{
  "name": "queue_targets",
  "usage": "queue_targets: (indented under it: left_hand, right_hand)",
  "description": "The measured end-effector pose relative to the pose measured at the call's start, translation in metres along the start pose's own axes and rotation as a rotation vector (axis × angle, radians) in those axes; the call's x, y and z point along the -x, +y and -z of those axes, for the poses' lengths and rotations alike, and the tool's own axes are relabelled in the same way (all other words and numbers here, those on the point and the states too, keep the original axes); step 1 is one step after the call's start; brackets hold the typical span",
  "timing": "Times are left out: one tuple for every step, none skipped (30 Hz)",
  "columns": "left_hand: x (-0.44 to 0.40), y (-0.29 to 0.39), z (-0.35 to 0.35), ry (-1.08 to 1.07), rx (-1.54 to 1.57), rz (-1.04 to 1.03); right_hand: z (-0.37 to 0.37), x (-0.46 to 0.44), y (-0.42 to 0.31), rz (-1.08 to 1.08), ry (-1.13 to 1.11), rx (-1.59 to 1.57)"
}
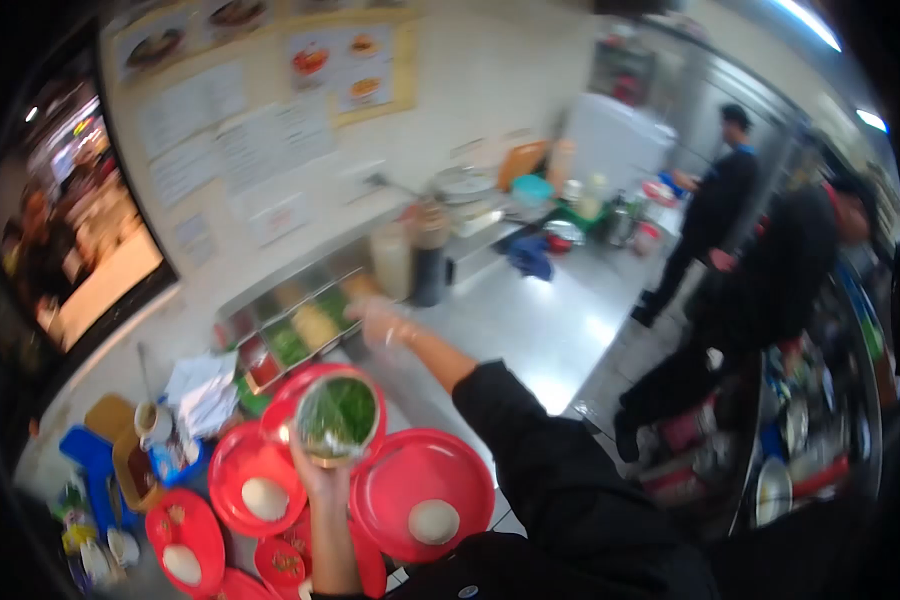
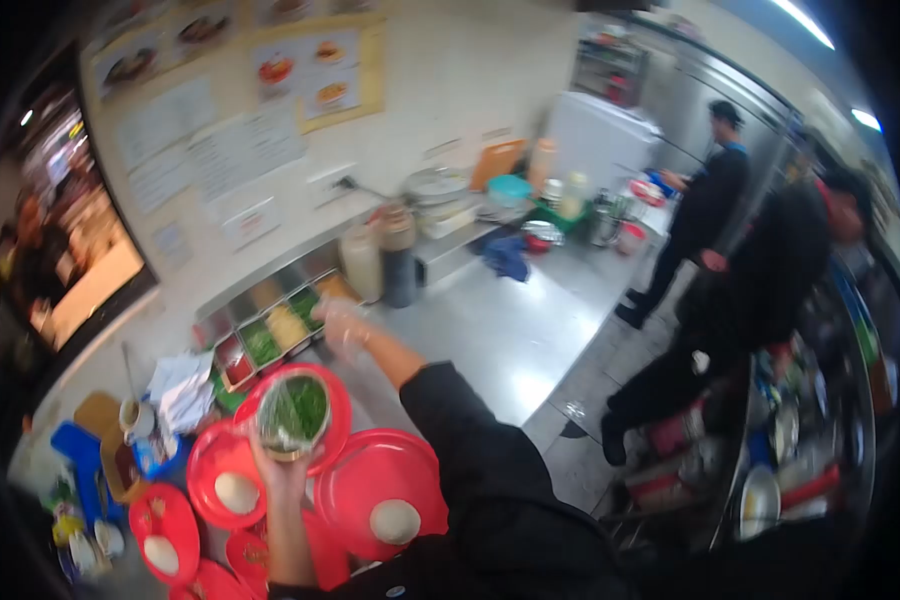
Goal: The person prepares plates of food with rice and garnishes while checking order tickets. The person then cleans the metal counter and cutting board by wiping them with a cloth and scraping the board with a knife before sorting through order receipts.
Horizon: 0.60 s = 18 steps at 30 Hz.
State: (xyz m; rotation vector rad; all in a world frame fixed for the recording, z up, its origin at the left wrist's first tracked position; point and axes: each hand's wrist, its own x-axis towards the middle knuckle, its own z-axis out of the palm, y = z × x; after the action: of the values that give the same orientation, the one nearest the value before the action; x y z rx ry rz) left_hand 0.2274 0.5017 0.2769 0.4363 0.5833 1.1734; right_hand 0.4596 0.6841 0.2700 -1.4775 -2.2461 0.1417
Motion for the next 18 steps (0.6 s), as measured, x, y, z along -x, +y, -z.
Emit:
queue_targets:
  left_hand:
    - [0.014, -0.008, 0.000, -0.044, 0.027, 0.016]
    - [0.019, -0.019, 0.013, -0.103, 0.067, 0.015]
    - [0.035, -0.026, 0.012, -0.079, 0.057, 0.013]
    - [0.040, -0.040, 0.023, -0.034, 0.089, 0.049]
    - [0.054, -0.045, 0.014, -0.002, 0.003, 0.023]
    - [0.063, -0.048, 0.004, -0.057, -0.031, 0.054]
    - [0.066, -0.052, -0.001, -0.061, -0.027, 0.061]
    - [0.070, -0.056, -0.003, -0.097, -0.157, 0.087]
    - [0.073, -0.059, -0.005, -0.131, -0.290, 0.112]
    - [0.068, -0.071, 0.006, -0.081, -0.398, 0.110]
    - [0.067, -0.075, 0.002, -0.078, -0.406, 0.110]
    - [0.067, -0.080, -0.005, -0.088, -0.618, 0.081]
    - [0.068, -0.085, -0.014, -0.099, -0.832, 0.050]
    - [0.070, -0.087, -0.040, -0.085, -0.909, 0.026]
    - [0.053, -0.110, -0.024, -0.092, -0.923, 0.018]
    - [0.029, -0.148, 0.011, -0.163, -0.973, -0.175]
    - [0.006, -0.173, 0.019, -0.240, -1.013, -0.369]
    - [0.016, -0.171, -0.047, -0.095, -1.046, -0.147]
  right_hand:
    - [-0.014, 0.030, 0.012, 0.092, 0.098, -0.221]
    - [0.000, 0.078, -0.006, 0.081, 0.138, -0.623]
    - [-0.013, 0.106, 0.000, 0.099, 0.249, -0.328]
    - [0.009, 0.147, -0.013, -0.003, 0.175, -0.394]
    - [0.029, 0.190, -0.024, -0.132, 0.156, -0.472]
    - [0.029, 0.238, -0.025, -0.371, 0.199, -0.433]
    - [0.033, 0.285, -0.024, -0.570, 0.234, -0.216]
    - [0.025, 0.333, -0.007, -0.707, 0.390, -0.268]
    - [0.023, 0.376, 0.009, -0.893, 0.506, -0.336]
    - [0.041, 0.401, 0.003, -1.195, 0.576, -0.214]
    - [0.039, 0.437, 0.016, -1.293, 0.644, -0.083]
    - [0.024, 0.481, 0.046, -1.341, 0.747, -0.029]
    - [0.004, 0.531, 0.079, -1.232, 0.676, 0.223]
    - [0.015, 0.550, 0.070, -1.460, 0.724, 0.038]
    - [0.011, 0.584, 0.082, -1.548, 0.595, 0.145]
    - [-0.004, 0.622, 0.101, -1.765, 0.348, 0.256]
    - [-0.034, 0.667, 0.112, -1.830, 0.305, 0.387]
    - [-0.049, 0.703, 0.114, -1.917, 0.161, 0.350]
